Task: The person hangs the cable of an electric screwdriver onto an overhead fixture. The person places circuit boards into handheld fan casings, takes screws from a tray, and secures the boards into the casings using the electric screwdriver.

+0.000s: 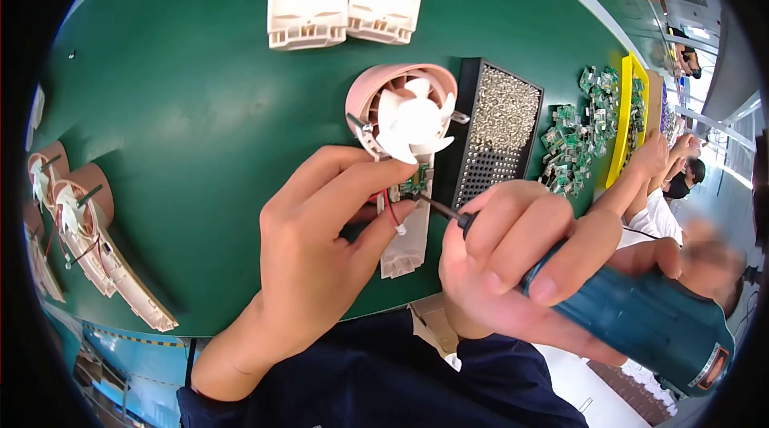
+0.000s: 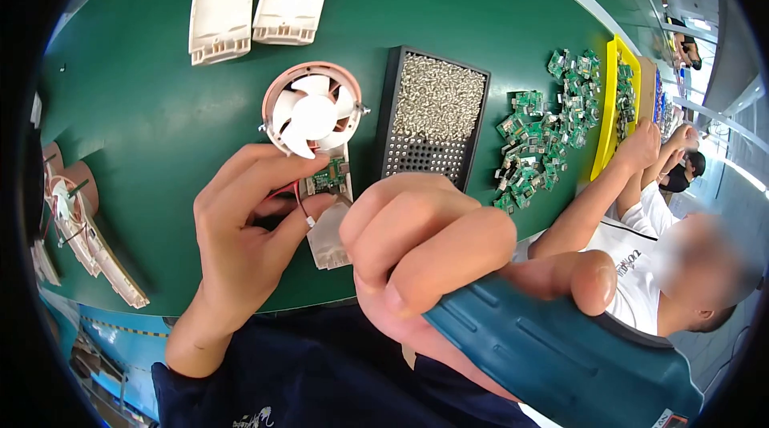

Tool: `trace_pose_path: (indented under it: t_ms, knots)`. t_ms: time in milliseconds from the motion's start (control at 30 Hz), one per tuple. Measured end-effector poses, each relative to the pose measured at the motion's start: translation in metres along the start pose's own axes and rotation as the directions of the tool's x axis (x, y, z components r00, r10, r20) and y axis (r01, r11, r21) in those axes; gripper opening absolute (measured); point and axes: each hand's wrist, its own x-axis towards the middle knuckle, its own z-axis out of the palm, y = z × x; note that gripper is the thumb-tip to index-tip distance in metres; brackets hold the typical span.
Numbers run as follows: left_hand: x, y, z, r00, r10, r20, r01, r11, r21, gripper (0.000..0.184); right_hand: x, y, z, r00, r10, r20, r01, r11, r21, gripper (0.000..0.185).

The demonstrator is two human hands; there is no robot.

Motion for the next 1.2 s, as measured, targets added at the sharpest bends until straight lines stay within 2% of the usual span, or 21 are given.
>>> trace_pose_path:
  t_ms: [67,167,267,367,467,567,667,1067,1167,1200]
  knots:
    - [0.0,-0.001,0.0,1.0,-0.004,0.0,0.004,1.0,0.0,0.034,-0.001,0.002,-0.002,1.0,0.001,0.005,-0.001,1.0,-0.007,0.063]
    - [0.0,-0.001,0.003,0.999,-0.005,-0.036,0.005,1.0,-0.007,0.033,0.0,0.005,-0.004,0.998,0.01,0.066,0.0,0.986,-0.165,0.073]
    - [0.001,-0.001,0.005,0.997,-0.006,-0.077,0.004,1.0,-0.022,0.032,-0.001,0.004,-0.002,1.0,0.012,0.016,-0.009,0.986,-0.164,0.071]
    - [0.0,-0.001,0.004,0.997,-0.006,-0.074,0.005,1.0,-0.014,0.032,0.0,0.0,-0.002,1.0,-0.013,0.004,0.013,0.999,-0.048,0.075]
    - [0.0,-0.003,0.006,0.997,0.003,-0.076,-0.005,1.0,-0.019,0.032,0.001,-0.002,-0.002,1.0,0.017,-0.003,-0.017,0.999,-0.03,0.08]
    - [0.0,-0.003,0.003,0.999,0.0,-0.049,-0.001,1.0,-0.022,0.033,-0.001,0.003,0.001,1.0,0.001,0.018,-0.001,0.999,-0.041,0.075]
    - [0.0,-0.003,0.002,1.0,-0.006,-0.018,0.005,1.0,-0.019,0.035,0.002,0.005,0.004,0.998,0.057,0.023,-0.052,0.986,-0.156,0.072]
    - [-0.002,-0.004,0.005,0.998,0.01,-0.056,-0.009,1.0,0.021,0.036,0.006,0.004,0.008,0.995,0.076,0.061,-0.067,0.988,-0.141,0.075]
    - [-0.002,-0.005,0.006,0.997,0.01,-0.08,-0.009,1.0,0.005,0.034,0.006,0.007,0.004,0.985,0.079,0.157,-0.056,0.988,-0.146,0.077]
    - [-0.002,-0.004,0.005,0.997,0.006,-0.075,-0.006,1.0,0.003,0.034,0.005,0.008,0.005,0.988,0.072,0.139,-0.051,0.987,-0.151,0.077]
